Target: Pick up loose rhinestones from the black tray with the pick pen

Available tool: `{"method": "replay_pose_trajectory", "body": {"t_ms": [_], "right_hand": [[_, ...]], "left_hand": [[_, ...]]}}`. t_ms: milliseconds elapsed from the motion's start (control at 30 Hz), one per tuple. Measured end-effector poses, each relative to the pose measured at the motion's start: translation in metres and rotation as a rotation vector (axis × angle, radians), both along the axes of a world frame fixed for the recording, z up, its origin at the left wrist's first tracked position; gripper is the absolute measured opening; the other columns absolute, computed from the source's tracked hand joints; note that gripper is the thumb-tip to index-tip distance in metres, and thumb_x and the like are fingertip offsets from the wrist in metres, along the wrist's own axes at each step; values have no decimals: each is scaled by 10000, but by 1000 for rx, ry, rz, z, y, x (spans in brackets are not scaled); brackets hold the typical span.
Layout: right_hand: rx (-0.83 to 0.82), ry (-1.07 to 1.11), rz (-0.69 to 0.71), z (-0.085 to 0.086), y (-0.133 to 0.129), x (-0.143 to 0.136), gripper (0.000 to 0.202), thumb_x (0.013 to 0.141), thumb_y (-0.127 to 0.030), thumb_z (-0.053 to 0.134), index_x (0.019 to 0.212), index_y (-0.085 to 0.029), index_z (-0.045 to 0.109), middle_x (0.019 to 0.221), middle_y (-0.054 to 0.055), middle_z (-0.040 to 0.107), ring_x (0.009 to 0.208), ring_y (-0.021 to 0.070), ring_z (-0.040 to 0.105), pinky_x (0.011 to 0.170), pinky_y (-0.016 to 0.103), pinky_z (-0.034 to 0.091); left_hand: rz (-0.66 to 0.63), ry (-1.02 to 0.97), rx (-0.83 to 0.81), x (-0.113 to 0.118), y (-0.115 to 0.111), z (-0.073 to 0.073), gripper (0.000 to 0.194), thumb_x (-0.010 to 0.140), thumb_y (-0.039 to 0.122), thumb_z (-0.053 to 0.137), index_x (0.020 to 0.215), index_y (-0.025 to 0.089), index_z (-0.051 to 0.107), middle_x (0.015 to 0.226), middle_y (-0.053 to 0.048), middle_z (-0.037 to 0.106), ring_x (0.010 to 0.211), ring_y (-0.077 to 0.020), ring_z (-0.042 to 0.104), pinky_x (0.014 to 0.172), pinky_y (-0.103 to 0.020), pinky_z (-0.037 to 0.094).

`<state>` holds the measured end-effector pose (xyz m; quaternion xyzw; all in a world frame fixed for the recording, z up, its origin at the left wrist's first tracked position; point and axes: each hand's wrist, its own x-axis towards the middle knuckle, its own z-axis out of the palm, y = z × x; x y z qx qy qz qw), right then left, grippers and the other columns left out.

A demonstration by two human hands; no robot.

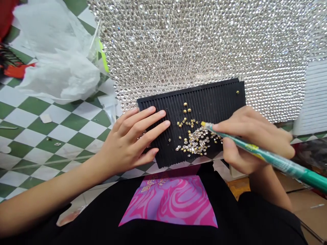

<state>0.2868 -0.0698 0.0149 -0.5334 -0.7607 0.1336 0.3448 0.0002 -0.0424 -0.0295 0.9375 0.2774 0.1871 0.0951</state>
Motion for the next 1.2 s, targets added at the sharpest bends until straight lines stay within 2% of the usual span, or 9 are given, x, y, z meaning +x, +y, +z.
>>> {"method": "replay_pose_trajectory", "body": {"t_ms": [100, 167, 333, 467, 567, 700, 900, 1200], "right_hand": [[67, 61, 78, -3, -12, -3, 444, 724, -76, 581, 1102, -267, 714, 711, -8, 616, 633, 132, 572, 564, 316, 421], [71, 72, 82, -6, -15, -3, 498, 716, -47, 585, 1157, -245, 704, 736, 3, 623, 656, 133, 578, 584, 317, 433], [67, 56, 143, -7, -15, -4, 428, 723, -36, 577, 1100, -189, 711, 766, 19, 652, 668, 126, 598, 598, 307, 459], [71, 45, 73, 1, -13, -2, 368, 764, -67, 563, 1071, -206, 709, 755, 8, 645, 680, 109, 595, 631, 304, 459], [109, 13, -26, 2, -1, 5, 294, 804, -127, 562, 1033, -214, 725, 754, 14, 666, 686, 114, 598, 656, 323, 448], [163, -38, -128, -4, 29, 12, 210, 824, -201, 581, 930, -153, 756, 773, 53, 692, 652, 108, 577, 582, 307, 360], [114, -135, -42, -9, 60, 10, 196, 852, -140, 570, 962, -125, 731, 933, 28, 709, 828, 90, 649, 743, 253, 467], [71, -192, 11, -7, 64, 6, 196, 835, -128, 595, 984, -154, 721, 968, 8, 710, 880, 94, 645, 811, 261, 479]], "left_hand": [[-2, 15, 8, 0, 0, 0, 492, 983, 366, 404, 1428, 160, 440, 1477, -64, 514, 1404, -213, 429, 1246, -341, 249], [-5, 30, 13, -1, 1, 1, 497, 979, 363, 413, 1430, 158, 434, 1476, -67, 514, 1402, -212, 431, 1246, -334, 245], [-2, 36, 17, -1, 1, 2, 497, 979, 353, 411, 1434, 155, 427, 1483, -70, 503, 1406, -217, 421, 1245, -332, 235], [-2, 39, 20, 0, 1, 2, 498, 981, 359, 401, 1434, 154, 426, 1482, -70, 503, 1408, -219, 417, 1244, -336, 235], [0, 39, 19, 0, 1, 1, 500, 982, 364, 400, 1437, 155, 424, 1481, -70, 503, 1408, -214, 417, 1245, -333, 236], [-3, 37, 10, -1, 1, 0, 500, 984, 365, 396, 1438, 156, 422, 1484, -70, 501, 1408, -213, 418, 1247, -332, 234], [-6, 27, 5, -1, 1, 1, 495, 979, 349, 405, 1434, 155, 426, 1477, -68, 509, 1410, -207, 419, 1250, -335, 237], [-11, 9, -11, -1, 0, 1, 493, 986, 366, 400, 1426, 148, 442, 1471, -72, 514, 1411, -218, 417, 1247, -349, 243]]}}
